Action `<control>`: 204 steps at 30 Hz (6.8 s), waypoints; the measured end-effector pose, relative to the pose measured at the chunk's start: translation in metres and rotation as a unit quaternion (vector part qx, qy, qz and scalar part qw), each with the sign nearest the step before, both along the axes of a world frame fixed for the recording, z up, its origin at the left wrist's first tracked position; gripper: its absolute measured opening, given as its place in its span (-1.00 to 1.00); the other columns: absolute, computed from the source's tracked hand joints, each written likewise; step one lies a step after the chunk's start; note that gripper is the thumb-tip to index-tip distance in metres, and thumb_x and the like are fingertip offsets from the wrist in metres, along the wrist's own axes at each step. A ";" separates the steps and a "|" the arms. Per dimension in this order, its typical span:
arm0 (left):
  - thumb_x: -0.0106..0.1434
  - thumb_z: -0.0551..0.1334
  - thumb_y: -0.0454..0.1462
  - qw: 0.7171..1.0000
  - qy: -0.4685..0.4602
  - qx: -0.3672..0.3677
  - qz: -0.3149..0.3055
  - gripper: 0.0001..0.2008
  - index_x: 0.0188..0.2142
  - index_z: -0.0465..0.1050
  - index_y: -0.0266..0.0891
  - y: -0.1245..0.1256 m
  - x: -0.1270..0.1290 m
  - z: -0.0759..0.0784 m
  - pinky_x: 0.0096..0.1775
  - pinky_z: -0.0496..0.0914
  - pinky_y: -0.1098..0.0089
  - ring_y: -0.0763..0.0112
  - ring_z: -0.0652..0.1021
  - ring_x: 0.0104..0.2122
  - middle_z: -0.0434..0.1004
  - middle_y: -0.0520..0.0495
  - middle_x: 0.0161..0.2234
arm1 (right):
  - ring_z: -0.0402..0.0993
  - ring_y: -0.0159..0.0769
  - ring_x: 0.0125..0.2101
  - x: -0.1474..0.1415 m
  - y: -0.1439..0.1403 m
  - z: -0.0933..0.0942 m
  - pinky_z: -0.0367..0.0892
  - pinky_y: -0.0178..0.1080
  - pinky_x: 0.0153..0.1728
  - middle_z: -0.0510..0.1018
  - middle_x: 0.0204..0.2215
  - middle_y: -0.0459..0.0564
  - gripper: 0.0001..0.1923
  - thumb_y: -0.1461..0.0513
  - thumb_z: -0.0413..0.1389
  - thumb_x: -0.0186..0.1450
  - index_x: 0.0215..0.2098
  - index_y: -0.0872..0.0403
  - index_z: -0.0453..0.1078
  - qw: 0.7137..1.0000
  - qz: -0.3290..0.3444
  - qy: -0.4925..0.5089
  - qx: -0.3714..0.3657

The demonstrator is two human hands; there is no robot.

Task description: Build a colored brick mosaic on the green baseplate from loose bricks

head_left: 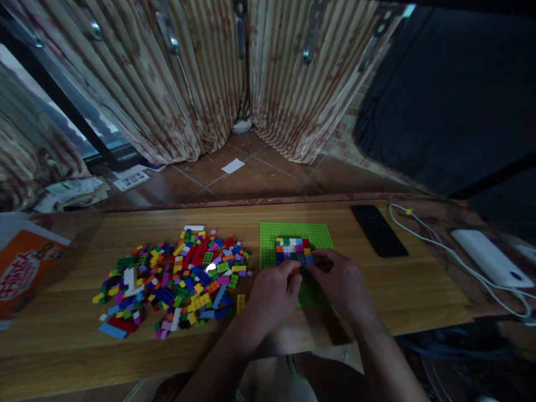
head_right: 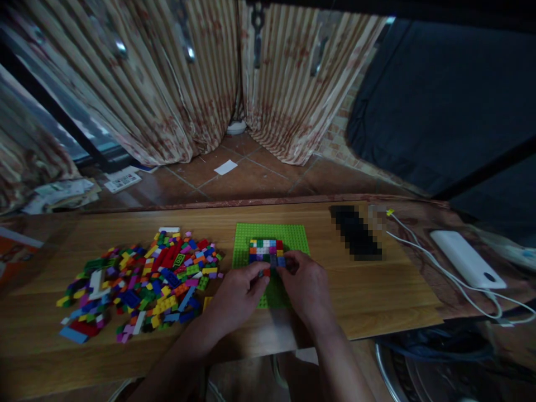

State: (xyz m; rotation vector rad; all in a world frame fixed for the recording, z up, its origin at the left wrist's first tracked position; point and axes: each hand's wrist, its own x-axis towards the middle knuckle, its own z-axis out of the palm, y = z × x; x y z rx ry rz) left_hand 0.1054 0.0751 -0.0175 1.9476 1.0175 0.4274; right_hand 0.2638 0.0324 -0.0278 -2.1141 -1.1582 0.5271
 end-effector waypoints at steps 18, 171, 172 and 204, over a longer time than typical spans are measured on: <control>0.33 0.07 -0.25 1.000 0.023 0.002 -0.018 -0.65 0.03 0.48 -0.24 0.000 -0.001 0.000 -0.24 0.45 0.30 0.28 0.60 -0.35 0.65 -0.15 -0.27 | 0.57 -0.17 -0.38 0.009 0.005 0.001 0.35 -0.19 -0.34 0.65 -0.40 0.04 -0.68 0.01 0.16 0.15 -0.32 0.08 0.55 0.999 -0.011 0.038 -0.027; 0.33 0.11 -0.31 0.997 -0.030 0.071 0.007 -0.69 0.04 0.41 -0.19 -0.007 -0.001 -0.008 -0.17 0.47 0.32 0.33 0.61 -0.23 0.62 -0.10 -0.09 | 0.53 -0.26 -0.45 0.013 -0.006 -0.006 0.35 -0.25 -0.41 0.63 -0.44 0.03 -0.69 0.09 0.24 0.11 -0.28 0.14 0.53 0.990 -0.003 0.137 -0.018; 0.33 0.11 -0.30 0.997 -0.032 0.072 0.008 -0.69 0.04 0.41 -0.19 -0.006 -0.001 -0.008 -0.18 0.47 0.34 0.34 0.61 -0.25 0.62 -0.09 -0.09 | 0.52 -0.27 -0.47 0.014 -0.007 -0.005 0.34 -0.26 -0.45 0.62 -0.46 0.02 -0.67 0.06 0.25 0.10 -0.28 0.14 0.53 0.989 -0.005 0.143 -0.019; 0.29 0.12 -0.28 0.982 -0.067 0.039 0.174 -0.72 -0.05 0.46 -0.25 0.029 -0.034 0.005 -0.38 0.40 0.44 0.41 0.55 -0.43 0.61 -0.07 -0.30 | 0.31 0.19 0.11 -0.012 -0.033 0.002 0.28 0.10 0.00 0.41 0.08 0.36 -0.10 -0.18 0.15 0.12 0.21 0.23 0.19 0.984 0.012 -0.174 -0.030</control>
